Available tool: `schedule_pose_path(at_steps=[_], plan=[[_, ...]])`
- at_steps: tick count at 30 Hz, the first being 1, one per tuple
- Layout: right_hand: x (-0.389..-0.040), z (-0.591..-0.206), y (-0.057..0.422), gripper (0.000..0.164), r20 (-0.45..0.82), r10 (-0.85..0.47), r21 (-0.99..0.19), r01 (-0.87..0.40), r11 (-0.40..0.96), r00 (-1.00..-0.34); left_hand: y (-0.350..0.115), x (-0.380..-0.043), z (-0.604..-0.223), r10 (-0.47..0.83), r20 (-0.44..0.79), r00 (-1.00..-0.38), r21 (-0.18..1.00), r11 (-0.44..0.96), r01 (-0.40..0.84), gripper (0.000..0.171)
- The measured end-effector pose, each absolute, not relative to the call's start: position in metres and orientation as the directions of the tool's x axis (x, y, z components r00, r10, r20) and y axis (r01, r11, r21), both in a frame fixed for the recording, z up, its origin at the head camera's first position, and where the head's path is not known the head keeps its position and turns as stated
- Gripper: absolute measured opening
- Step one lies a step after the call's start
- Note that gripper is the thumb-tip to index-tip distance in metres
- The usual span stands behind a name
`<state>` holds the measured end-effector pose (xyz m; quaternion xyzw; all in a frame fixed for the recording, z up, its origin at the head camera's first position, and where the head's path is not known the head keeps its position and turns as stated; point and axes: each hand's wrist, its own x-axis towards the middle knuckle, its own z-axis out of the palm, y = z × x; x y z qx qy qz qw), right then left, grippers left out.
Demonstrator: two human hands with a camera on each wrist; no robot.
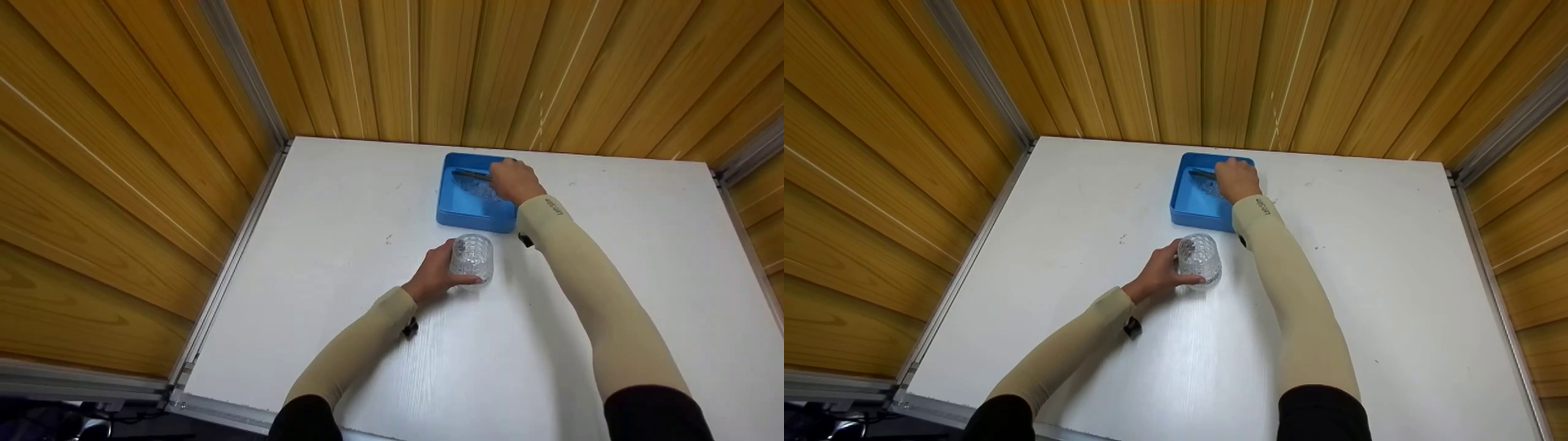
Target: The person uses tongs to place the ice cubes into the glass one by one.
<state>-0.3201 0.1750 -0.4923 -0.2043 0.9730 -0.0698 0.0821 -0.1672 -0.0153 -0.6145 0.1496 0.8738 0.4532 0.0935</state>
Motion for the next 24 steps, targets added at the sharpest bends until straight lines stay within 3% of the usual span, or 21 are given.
schedule_pose_path(at_steps=[24], plan=[[-0.3178,-0.4966,0.1791,0.024,-0.137,-0.397,-0.173,-0.373,0.912,-0.908,-0.0152,-0.1671,-0.6184,0.358,-0.004,-0.934,0.823,0.532,0.201,0.095]])
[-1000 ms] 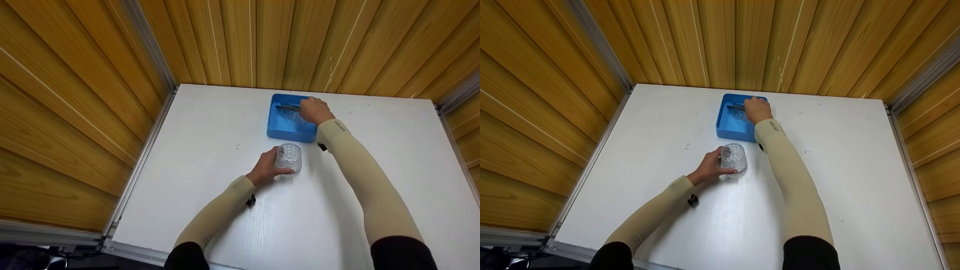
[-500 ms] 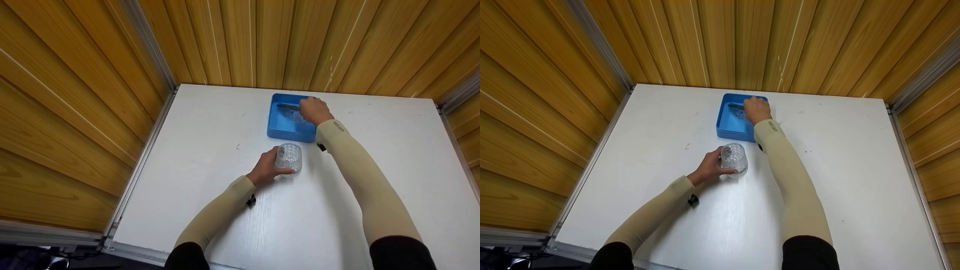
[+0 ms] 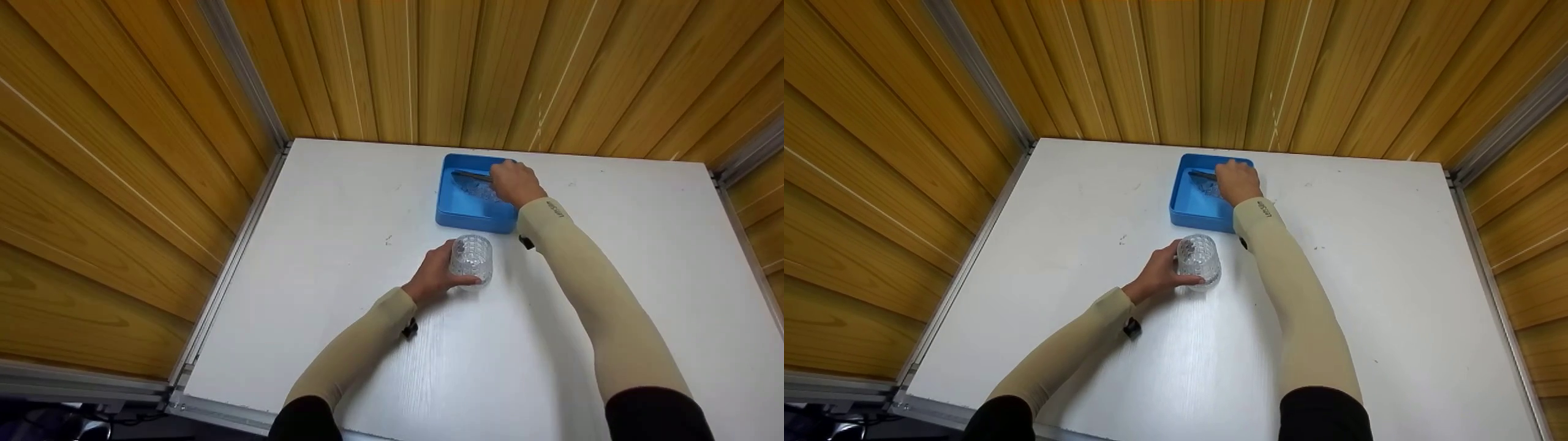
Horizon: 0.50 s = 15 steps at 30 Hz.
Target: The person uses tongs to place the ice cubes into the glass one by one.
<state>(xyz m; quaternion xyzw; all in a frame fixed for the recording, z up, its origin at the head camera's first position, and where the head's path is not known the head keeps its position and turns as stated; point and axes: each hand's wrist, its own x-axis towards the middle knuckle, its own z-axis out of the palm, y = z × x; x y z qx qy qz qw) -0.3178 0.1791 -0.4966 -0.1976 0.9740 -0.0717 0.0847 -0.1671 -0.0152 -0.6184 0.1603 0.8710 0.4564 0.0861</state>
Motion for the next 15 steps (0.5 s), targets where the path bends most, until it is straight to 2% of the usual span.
schedule_pose_path(at_steps=[15], plan=[[-0.312,-0.483,0.204,0.030,-0.194,-0.347,-0.211,-0.306,0.928,-0.918,-0.014,-0.166,-0.619,0.348,-0.026,-0.937,0.824,0.538,0.177,0.097]])
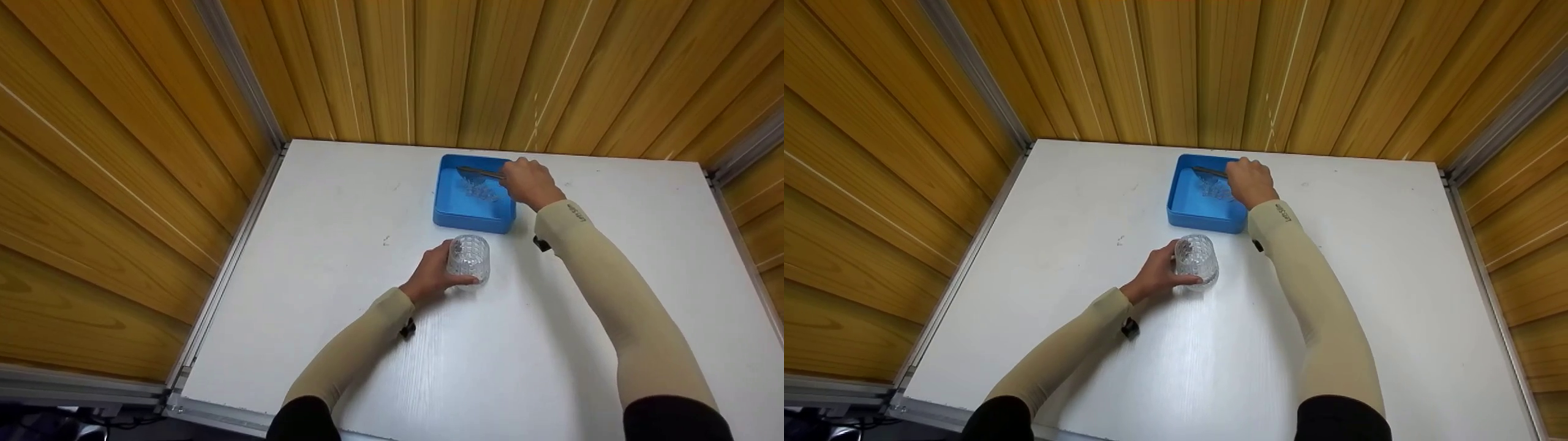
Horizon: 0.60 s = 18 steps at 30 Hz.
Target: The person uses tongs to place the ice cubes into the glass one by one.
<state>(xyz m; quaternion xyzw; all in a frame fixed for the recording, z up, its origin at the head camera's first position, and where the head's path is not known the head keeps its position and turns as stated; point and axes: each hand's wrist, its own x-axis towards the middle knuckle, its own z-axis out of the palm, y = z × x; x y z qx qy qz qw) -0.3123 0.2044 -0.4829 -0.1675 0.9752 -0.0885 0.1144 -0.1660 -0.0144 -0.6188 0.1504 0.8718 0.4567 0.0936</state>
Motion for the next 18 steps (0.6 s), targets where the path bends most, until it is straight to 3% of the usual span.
schedule_pose_path(at_steps=[11,18], plan=[[-0.315,-0.485,0.206,0.032,-0.217,-0.317,-0.225,-0.269,0.936,-0.923,-0.013,-0.166,-0.615,0.341,-0.047,-0.939,0.830,0.537,0.153,0.098],[-0.319,-0.491,0.193,0.030,-0.178,-0.364,-0.193,-0.331,0.924,-0.914,-0.013,-0.166,-0.618,0.343,-0.025,-0.939,0.817,0.549,0.179,0.097]])
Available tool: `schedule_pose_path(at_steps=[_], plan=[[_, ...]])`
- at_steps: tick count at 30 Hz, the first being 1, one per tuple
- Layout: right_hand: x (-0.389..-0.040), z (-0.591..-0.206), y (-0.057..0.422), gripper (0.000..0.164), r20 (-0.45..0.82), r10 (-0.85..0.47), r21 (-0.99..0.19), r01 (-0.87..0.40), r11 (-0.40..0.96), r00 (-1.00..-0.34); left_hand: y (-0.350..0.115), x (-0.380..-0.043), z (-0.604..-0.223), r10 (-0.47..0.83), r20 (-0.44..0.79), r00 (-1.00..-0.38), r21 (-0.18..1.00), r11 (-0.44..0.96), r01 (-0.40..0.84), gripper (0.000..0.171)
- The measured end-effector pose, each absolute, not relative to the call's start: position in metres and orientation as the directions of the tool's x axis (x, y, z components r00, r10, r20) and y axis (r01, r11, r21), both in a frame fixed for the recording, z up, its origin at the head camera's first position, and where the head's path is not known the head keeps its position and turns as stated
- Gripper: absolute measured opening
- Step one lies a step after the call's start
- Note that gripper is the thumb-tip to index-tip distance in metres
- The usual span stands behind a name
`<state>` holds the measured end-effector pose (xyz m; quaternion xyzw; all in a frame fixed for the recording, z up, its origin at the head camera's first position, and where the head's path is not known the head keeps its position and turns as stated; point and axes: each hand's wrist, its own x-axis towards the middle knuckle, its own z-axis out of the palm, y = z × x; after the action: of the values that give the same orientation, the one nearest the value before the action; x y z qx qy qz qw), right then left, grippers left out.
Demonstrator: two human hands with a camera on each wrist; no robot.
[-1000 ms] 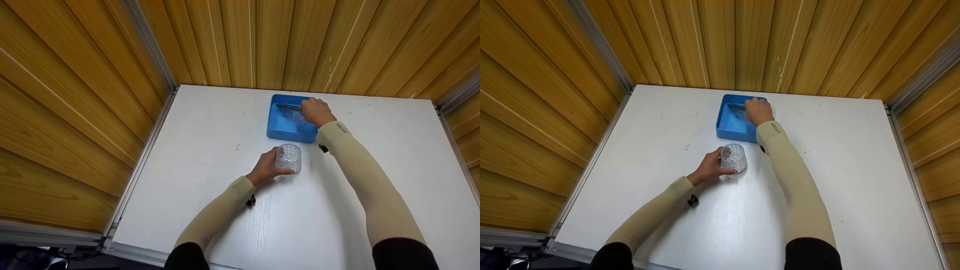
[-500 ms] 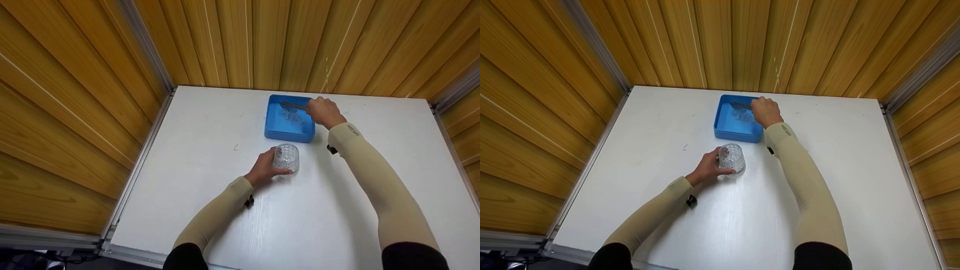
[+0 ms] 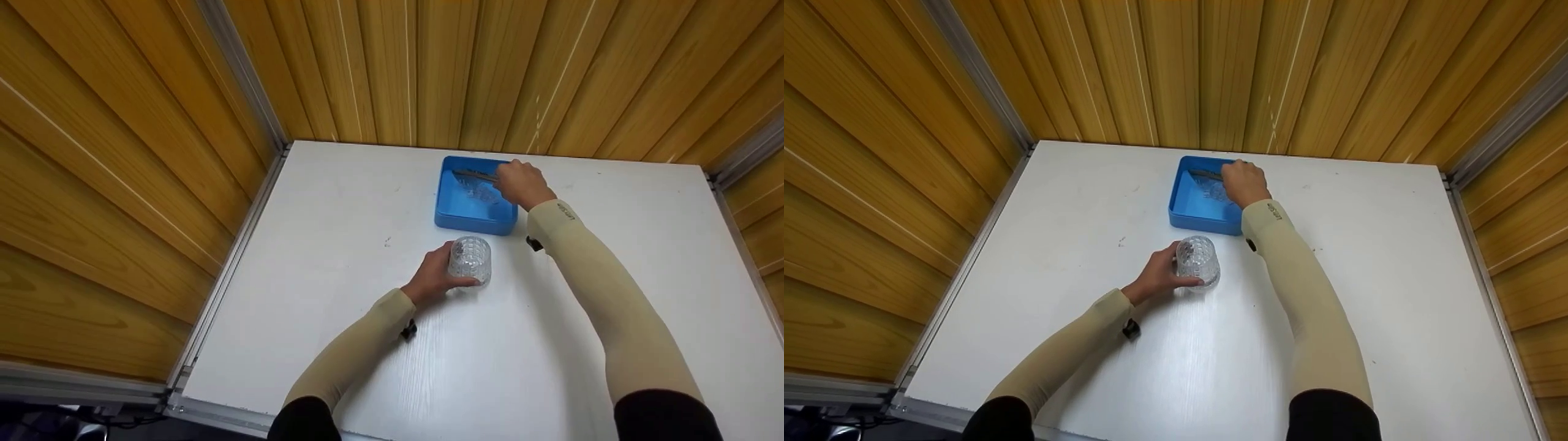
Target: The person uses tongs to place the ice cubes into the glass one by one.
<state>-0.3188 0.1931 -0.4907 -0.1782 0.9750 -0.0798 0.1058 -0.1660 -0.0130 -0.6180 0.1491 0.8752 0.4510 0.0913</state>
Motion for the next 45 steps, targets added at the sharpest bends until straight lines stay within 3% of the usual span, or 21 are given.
schedule_pose_path(at_steps=[8,30,45], plan=[[-0.320,-0.497,0.186,0.027,-0.163,-0.370,-0.227,-0.330,0.916,-0.915,-0.012,-0.165,-0.617,0.343,-0.038,-0.939,0.839,0.521,0.156,0.098],[-0.318,-0.510,0.184,0.024,-0.066,-0.405,-0.116,-0.396,0.911,-0.912,-0.012,-0.165,-0.617,0.352,-0.026,-0.936,0.816,0.548,0.183,0.095],[-0.317,-0.504,0.195,0.026,-0.156,-0.356,-0.172,-0.330,0.928,-0.921,-0.009,-0.164,-0.617,0.357,-0.048,-0.933,0.824,0.543,0.166,0.097]])
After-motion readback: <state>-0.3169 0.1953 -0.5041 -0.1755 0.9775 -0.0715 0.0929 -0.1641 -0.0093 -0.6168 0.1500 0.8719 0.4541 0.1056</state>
